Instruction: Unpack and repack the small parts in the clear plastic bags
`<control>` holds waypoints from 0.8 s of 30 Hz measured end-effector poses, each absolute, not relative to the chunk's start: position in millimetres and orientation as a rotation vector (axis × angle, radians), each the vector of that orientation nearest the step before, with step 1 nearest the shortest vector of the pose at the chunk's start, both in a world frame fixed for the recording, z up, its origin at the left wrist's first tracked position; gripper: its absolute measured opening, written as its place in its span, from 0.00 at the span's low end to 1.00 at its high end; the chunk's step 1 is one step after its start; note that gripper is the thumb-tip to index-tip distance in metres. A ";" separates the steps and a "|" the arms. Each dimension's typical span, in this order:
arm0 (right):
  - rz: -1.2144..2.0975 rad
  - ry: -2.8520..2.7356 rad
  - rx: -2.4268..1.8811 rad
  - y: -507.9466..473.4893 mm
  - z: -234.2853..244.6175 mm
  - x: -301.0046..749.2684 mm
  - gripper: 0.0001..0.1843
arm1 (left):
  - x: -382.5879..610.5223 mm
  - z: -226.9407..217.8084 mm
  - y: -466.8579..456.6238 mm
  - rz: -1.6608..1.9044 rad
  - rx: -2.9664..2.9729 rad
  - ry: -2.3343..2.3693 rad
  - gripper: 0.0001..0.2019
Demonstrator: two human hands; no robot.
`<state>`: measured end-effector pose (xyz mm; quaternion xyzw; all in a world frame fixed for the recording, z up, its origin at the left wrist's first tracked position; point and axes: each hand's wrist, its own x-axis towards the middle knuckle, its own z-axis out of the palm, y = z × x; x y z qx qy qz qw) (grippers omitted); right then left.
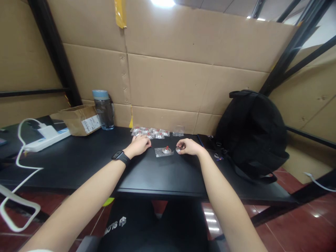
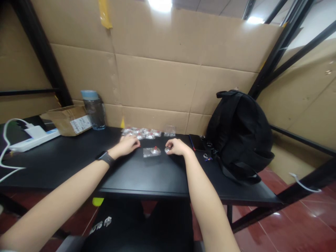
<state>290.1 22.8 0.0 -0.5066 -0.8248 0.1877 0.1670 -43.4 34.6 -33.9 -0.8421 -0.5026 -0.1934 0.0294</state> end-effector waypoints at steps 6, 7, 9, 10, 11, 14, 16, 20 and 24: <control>0.491 -2.278 -1.438 20.4 0.8 287.0 0.18 | -43.1 -31.4 32.6 -0.670 -2.591 -1.538 0.10; 0.494 -2.247 -1.441 20.5 0.9 286.9 0.18 | -43.0 -30.8 32.6 -0.686 -2.593 -1.536 0.09; 0.493 -2.190 -1.446 20.9 1.1 287.0 0.19 | -42.6 -29.8 32.8 -0.719 -2.611 -1.532 0.09; 0.490 -2.172 -1.446 21.0 1.2 287.1 0.19 | -42.2 -29.3 32.9 -0.740 -2.625 -1.530 0.09; 0.488 -2.159 -1.445 20.9 1.4 287.1 0.19 | -41.8 -28.9 32.9 -0.765 -2.640 -1.526 0.09; 0.499 -2.136 -1.431 19.5 2.3 286.5 0.19 | -39.4 -27.3 32.0 -0.879 -2.681 -1.500 0.09; 0.527 -2.123 -1.409 17.9 3.3 285.3 0.19 | -37.4 -25.6 30.1 -0.974 -2.698 -1.479 0.10; 0.566 -2.100 -1.368 15.0 5.7 282.3 0.18 | -33.7 -20.9 24.8 -1.086 -2.733 -1.452 0.10; 0.513 -2.096 -1.316 13.5 7.9 278.6 0.16 | -30.9 -16.3 20.5 -1.170 -2.744 -1.444 0.09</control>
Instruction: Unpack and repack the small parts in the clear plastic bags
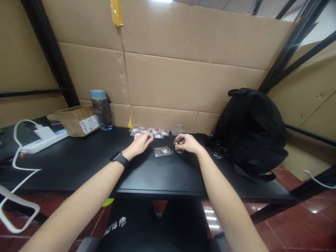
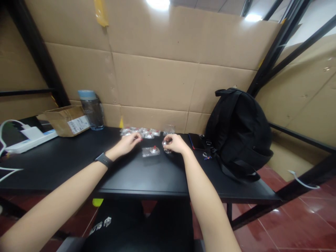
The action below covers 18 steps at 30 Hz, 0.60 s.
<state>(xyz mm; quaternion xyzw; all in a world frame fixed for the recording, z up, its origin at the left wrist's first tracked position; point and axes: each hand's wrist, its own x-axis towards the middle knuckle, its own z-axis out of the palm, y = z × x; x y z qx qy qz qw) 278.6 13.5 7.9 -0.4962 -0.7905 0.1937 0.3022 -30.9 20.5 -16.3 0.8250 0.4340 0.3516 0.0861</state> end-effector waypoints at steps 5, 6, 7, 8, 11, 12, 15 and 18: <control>0.549 -2.042 -1.260 12.2 6.8 269.1 0.14 | -26.0 -10.5 15.0 1.196 2.445 1.181 0.06; 0.562 -2.023 -1.253 11.7 6.2 266.5 0.14 | -24.8 -9.6 13.8 1.223 2.439 1.166 0.06; 0.566 -2.005 -1.241 11.1 5.7 263.9 0.14 | -23.6 -9.1 12.7 1.243 2.433 1.156 0.06; 0.562 -1.993 -1.219 10.4 5.4 261.1 0.14 | -22.4 -8.8 11.8 1.256 2.427 1.147 0.06; 0.535 -1.972 -1.118 8.2 5.2 252.8 0.13 | -19.8 -9.4 10.6 1.268 2.412 1.121 0.06; 0.541 -1.961 -1.082 7.7 5.2 250.0 0.13 | -19.1 -9.9 10.5 1.270 2.410 1.112 0.06; 0.616 -1.892 -0.991 6.8 4.8 241.8 0.17 | -17.7 -9.7 9.5 1.294 2.415 1.082 0.08; 0.672 -1.835 -0.920 6.4 3.6 234.6 0.20 | -16.1 -6.0 5.7 1.332 2.418 1.064 0.09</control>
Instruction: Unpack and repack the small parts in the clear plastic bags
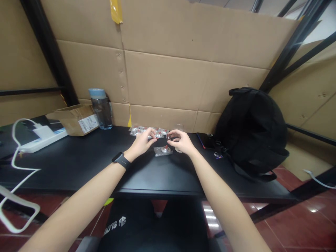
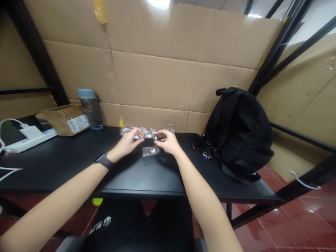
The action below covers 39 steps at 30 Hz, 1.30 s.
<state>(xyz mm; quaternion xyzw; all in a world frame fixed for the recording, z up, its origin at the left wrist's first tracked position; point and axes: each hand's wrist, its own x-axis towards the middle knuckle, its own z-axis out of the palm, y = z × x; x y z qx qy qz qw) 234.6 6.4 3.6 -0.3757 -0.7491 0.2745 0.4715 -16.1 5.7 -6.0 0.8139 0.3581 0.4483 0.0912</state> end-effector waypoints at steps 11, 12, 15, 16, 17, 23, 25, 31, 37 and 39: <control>0.664 -1.845 -0.827 -8.3 5.2 210.3 0.22 | -5.2 8.8 -13.0 1.368 2.347 1.114 0.12; 0.667 -1.834 -0.807 -8.8 4.6 208.1 0.22 | -4.4 8.4 -13.2 1.380 2.336 1.095 0.12; 0.688 -1.810 -0.748 -9.1 2.0 203.4 0.22 | -2.9 7.1 -13.3 1.414 2.310 1.048 0.14; 0.694 -1.807 -0.738 -9.1 1.3 202.5 0.22 | -2.6 7.0 -13.4 1.418 2.307 1.037 0.14; 0.699 -1.805 -0.732 -9.2 0.9 201.9 0.22 | -2.3 7.1 -13.7 1.417 2.308 1.027 0.13; 0.725 -1.805 -0.740 -12.1 2.6 200.5 0.22 | -1.2 10.1 -16.5 1.388 2.331 1.021 0.13; 0.735 -1.812 -0.733 -12.9 3.2 200.2 0.22 | -1.0 10.9 -17.1 1.390 2.334 1.027 0.13; 0.733 -1.831 -0.716 -13.2 3.0 199.8 0.21 | -1.1 12.0 -17.8 1.351 2.344 1.112 0.14; 0.706 -1.830 -0.748 -13.0 2.8 198.9 0.20 | -2.2 13.3 -18.9 1.379 2.373 1.120 0.13; 0.724 -1.819 -0.740 -13.1 2.4 198.3 0.20 | -2.4 14.1 -19.7 1.399 2.384 1.140 0.13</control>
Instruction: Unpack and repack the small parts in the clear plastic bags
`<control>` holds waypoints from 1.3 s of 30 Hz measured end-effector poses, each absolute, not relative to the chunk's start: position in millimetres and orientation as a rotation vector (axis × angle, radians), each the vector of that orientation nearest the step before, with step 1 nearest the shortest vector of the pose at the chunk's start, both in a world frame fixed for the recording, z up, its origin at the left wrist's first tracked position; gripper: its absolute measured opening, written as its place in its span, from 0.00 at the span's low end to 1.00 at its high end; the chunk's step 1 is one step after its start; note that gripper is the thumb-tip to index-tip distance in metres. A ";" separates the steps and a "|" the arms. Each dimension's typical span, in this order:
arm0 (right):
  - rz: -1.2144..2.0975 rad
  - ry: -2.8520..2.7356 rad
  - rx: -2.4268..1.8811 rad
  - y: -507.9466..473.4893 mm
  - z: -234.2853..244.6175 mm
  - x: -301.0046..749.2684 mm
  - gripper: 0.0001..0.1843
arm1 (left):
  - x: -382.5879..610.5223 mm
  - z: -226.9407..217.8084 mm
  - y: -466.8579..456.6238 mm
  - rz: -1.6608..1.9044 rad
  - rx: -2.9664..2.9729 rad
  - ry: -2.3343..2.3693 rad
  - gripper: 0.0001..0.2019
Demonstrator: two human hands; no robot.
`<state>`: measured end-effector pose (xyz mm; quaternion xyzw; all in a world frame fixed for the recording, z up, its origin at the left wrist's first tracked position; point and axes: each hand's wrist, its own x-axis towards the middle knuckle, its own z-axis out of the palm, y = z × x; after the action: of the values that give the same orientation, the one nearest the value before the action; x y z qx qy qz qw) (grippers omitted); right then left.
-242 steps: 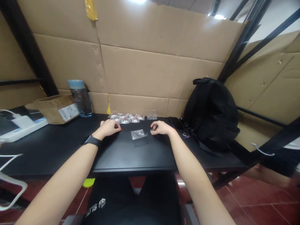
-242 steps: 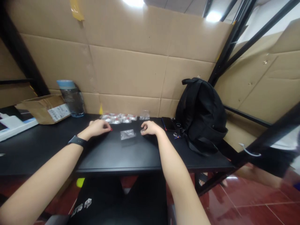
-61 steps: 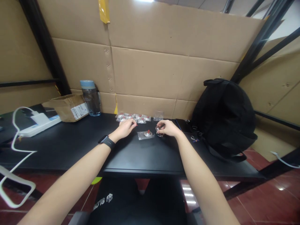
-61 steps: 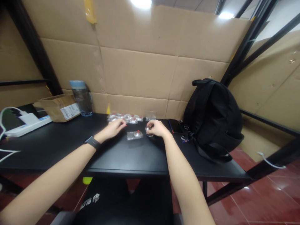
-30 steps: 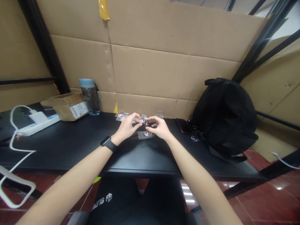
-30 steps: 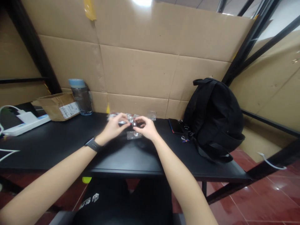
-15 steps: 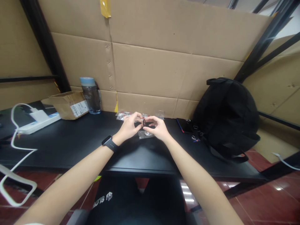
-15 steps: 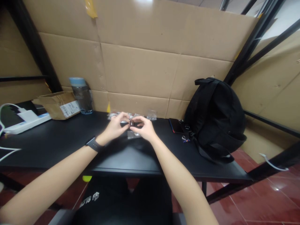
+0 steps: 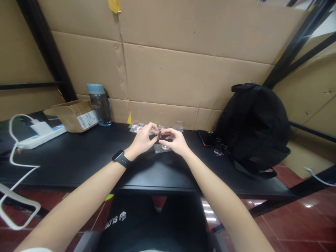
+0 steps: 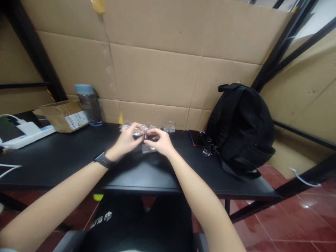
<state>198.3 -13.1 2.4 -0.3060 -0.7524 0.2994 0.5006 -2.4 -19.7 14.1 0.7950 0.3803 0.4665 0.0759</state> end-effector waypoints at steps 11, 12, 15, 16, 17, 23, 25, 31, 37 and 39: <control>1.015 -1.571 -0.684 -16.7 0.3 190.3 0.26 | -1.2 12.0 -17.9 1.569 2.231 1.064 0.11; 1.032 -1.554 -0.677 -17.2 0.6 189.9 0.26 | -0.9 12.5 -18.6 1.586 2.227 1.058 0.11; 1.076 -1.518 -0.645 -18.2 1.7 189.3 0.24 | 0.2 14.6 -21.2 1.604 2.220 1.044 0.11; 1.088 -1.508 -0.633 -18.3 2.0 189.2 0.24 | 0.6 15.3 -22.1 1.606 2.224 1.043 0.11; 1.098 -1.502 -0.624 -18.3 2.1 189.1 0.24 | 1.2 15.9 -23.1 1.606 2.238 1.049 0.10; 1.098 -1.484 -0.636 -17.4 0.9 187.8 0.24 | 7.7 15.8 -31.3 1.548 2.415 1.338 0.08; 1.093 -1.475 -0.630 -17.3 1.1 187.8 0.23 | 10.5 14.5 -33.6 1.509 2.470 1.414 0.06; 1.108 -1.505 -0.677 -13.0 0.7 192.1 0.18 | 12.2 12.6 -34.7 1.620 2.472 1.359 0.07; 1.035 -1.656 -0.719 -6.7 -4.9 196.9 0.17 | 10.3 12.1 -33.6 1.697 2.484 1.303 0.08; 0.969 -1.708 -0.721 -5.9 -4.7 198.0 0.17 | 10.1 12.5 -33.8 1.715 2.493 1.272 0.09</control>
<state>198.0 -5.9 -4.7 -0.2984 -0.7066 0.4010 0.5009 10.1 -33.8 12.5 0.7576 0.3866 0.5213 -0.0703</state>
